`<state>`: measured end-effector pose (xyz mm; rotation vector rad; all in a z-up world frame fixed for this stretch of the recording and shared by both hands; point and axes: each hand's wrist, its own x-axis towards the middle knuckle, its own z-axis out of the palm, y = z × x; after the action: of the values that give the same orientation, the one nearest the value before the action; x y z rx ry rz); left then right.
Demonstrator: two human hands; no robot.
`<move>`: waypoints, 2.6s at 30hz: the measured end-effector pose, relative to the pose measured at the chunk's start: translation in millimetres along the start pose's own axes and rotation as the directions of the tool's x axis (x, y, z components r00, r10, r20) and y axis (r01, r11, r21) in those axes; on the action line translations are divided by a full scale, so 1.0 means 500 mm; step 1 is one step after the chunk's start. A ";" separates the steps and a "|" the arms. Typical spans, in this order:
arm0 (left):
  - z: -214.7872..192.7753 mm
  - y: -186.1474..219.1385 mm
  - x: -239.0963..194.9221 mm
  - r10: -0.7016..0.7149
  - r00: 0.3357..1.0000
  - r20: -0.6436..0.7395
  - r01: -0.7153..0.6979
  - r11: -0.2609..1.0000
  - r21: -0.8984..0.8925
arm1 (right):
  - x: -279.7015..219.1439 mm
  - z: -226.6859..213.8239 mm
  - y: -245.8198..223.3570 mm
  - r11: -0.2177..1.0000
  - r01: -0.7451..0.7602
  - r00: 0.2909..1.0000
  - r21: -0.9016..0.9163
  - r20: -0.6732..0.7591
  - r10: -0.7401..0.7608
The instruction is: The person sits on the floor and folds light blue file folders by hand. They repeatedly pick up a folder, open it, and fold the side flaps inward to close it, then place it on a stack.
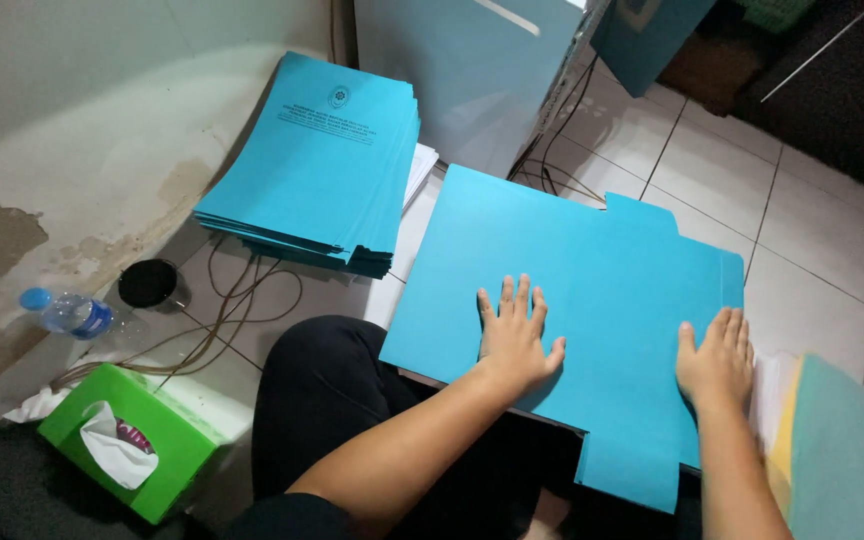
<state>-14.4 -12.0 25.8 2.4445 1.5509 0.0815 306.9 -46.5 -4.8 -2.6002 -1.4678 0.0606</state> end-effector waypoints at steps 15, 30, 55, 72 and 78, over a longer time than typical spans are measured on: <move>0.087 0.077 0.309 0.143 0.989 0.021 -0.144 0.988 0.060 | -0.102 -0.044 -0.043 0.996 0.090 0.995 -0.027 0.043 -0.089; 0.026 0.024 0.266 0.254 0.962 -0.103 -0.248 0.966 0.072 | -0.093 -0.039 -0.034 0.998 0.066 0.997 0.006 0.040 -0.066; -0.039 -0.396 0.079 -0.112 0.709 -0.696 -0.289 0.854 -0.432 | -0.141 0.057 -0.368 0.851 0.519 0.854 0.079 -0.005 -0.520; -0.188 -0.659 -0.028 -0.199 0.977 -0.077 0.193 0.978 -0.073 | -0.145 0.053 -0.369 0.861 0.496 0.866 0.114 0.012 -0.500; -0.229 -0.644 -0.046 -0.219 0.973 -0.074 0.207 0.968 -0.143 | -0.149 0.049 -0.373 0.863 0.496 0.867 0.101 0.002 -0.498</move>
<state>-329.1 118.0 63.0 2.1848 1.7758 0.2506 107.4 -12.7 -3.0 -2.0730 -2.0410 0.1041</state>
